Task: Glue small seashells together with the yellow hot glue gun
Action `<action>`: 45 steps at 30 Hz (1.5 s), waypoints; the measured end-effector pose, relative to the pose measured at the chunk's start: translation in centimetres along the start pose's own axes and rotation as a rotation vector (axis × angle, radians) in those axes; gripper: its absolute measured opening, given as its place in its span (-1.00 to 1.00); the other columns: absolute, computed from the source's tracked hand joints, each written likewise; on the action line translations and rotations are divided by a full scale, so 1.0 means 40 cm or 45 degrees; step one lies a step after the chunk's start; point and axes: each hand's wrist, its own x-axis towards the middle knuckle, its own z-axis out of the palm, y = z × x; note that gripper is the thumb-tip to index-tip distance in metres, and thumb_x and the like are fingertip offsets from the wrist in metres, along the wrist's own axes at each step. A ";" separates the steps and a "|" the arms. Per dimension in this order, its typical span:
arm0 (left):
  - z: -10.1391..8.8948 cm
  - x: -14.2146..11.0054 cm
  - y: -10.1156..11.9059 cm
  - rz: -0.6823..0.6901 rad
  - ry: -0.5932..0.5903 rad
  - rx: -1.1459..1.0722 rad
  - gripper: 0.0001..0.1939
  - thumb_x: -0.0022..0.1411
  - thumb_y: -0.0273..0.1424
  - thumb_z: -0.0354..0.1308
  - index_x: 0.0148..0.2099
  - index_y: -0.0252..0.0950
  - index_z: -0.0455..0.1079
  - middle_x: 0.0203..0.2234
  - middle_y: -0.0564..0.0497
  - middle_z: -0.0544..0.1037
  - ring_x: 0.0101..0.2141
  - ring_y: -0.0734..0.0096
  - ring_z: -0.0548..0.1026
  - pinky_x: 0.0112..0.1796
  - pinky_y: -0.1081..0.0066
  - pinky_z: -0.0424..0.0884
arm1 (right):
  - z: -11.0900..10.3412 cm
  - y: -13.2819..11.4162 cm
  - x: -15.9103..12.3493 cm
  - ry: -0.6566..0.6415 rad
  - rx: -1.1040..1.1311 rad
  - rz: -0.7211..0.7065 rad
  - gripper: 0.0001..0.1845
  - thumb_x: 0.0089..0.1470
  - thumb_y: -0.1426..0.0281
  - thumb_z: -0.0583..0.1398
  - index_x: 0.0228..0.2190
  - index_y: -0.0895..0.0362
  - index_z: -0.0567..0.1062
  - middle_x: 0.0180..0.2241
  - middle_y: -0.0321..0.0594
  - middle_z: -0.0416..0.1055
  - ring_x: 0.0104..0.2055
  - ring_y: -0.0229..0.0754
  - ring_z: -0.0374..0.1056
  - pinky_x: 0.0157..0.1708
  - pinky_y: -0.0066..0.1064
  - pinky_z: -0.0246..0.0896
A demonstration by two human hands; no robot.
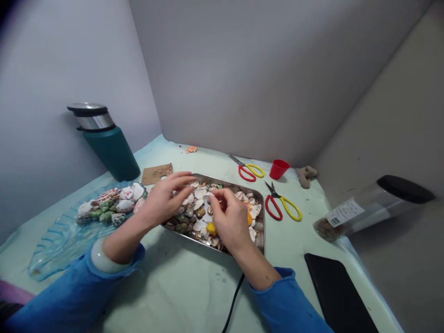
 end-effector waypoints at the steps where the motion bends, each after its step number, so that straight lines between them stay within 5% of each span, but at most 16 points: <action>1: 0.015 0.002 0.012 -0.006 -0.100 -0.139 -0.65 0.25 -0.28 0.08 0.00 -0.31 0.47 -0.02 -0.13 0.53 -0.18 0.29 0.54 -0.21 0.38 0.45 | -0.001 -0.001 0.000 0.002 0.004 -0.005 -0.82 0.13 0.24 0.16 -0.35 0.09 0.45 -0.44 -0.32 0.44 -0.44 -0.27 0.33 -0.40 -0.43 0.21; 4: 0.056 0.010 0.031 -0.057 -0.319 -0.370 -0.69 0.25 -0.26 0.07 -0.09 -0.30 0.53 -0.25 -0.07 0.63 -0.31 0.31 0.56 -0.28 0.40 0.46 | -0.003 -0.005 0.001 0.027 0.013 -0.005 -0.82 0.13 0.25 0.16 -0.34 0.09 0.45 -0.45 -0.32 0.44 -0.45 -0.26 0.33 -0.41 -0.42 0.21; 6: 0.076 0.015 0.029 -0.065 -0.329 -0.512 -0.71 0.23 -0.28 0.09 -0.14 -0.31 0.55 -0.30 -0.07 0.64 -0.31 0.29 0.57 -0.27 0.41 0.47 | -0.004 -0.006 0.002 0.050 0.012 0.006 -0.83 0.14 0.25 0.15 -0.34 0.09 0.45 -0.46 -0.32 0.45 -0.45 -0.26 0.34 -0.41 -0.42 0.22; 15: 0.102 0.002 0.007 -0.212 -0.289 -0.857 -0.67 0.17 -0.32 0.17 -0.06 -0.39 0.51 -0.14 -0.16 0.60 -0.12 0.18 0.54 -0.07 0.26 0.45 | -0.001 -0.004 0.002 0.083 -0.032 0.030 -0.86 0.13 0.29 0.16 -0.29 0.08 0.45 -0.41 -0.33 0.46 -0.44 -0.27 0.36 -0.37 -0.42 0.24; 23: 0.111 -0.013 0.020 -0.258 -0.143 -0.762 -0.73 0.16 -0.36 0.17 -0.11 -0.34 0.54 -0.21 -0.10 0.63 -0.23 0.28 0.58 -0.17 0.36 0.48 | -0.004 -0.006 0.001 0.052 -0.063 0.071 -0.83 0.14 0.26 0.15 -0.32 0.09 0.46 -0.43 -0.32 0.46 -0.45 -0.26 0.35 -0.38 -0.41 0.24; 29: 0.111 -0.008 0.015 -0.420 -0.185 -0.788 -0.69 0.17 -0.31 0.15 -0.10 -0.37 0.54 -0.33 -0.09 0.64 -0.41 0.37 0.55 -0.36 0.43 0.46 | -0.003 -0.012 0.000 0.041 -0.133 0.030 -0.84 0.11 0.33 0.16 -0.25 0.10 0.46 -0.33 -0.25 0.50 -0.38 -0.22 0.38 -0.34 -0.38 0.25; 45: 0.119 -0.011 0.004 -0.321 -0.153 -0.736 -0.72 0.14 -0.32 0.18 -0.16 -0.38 0.54 -0.34 -0.10 0.60 -0.46 0.44 0.46 -0.45 0.48 0.39 | 0.000 -0.012 -0.003 0.069 -0.261 -0.084 -0.89 0.12 0.38 0.14 -0.32 0.10 0.47 -0.33 -0.23 0.50 -0.34 -0.18 0.38 -0.32 -0.36 0.24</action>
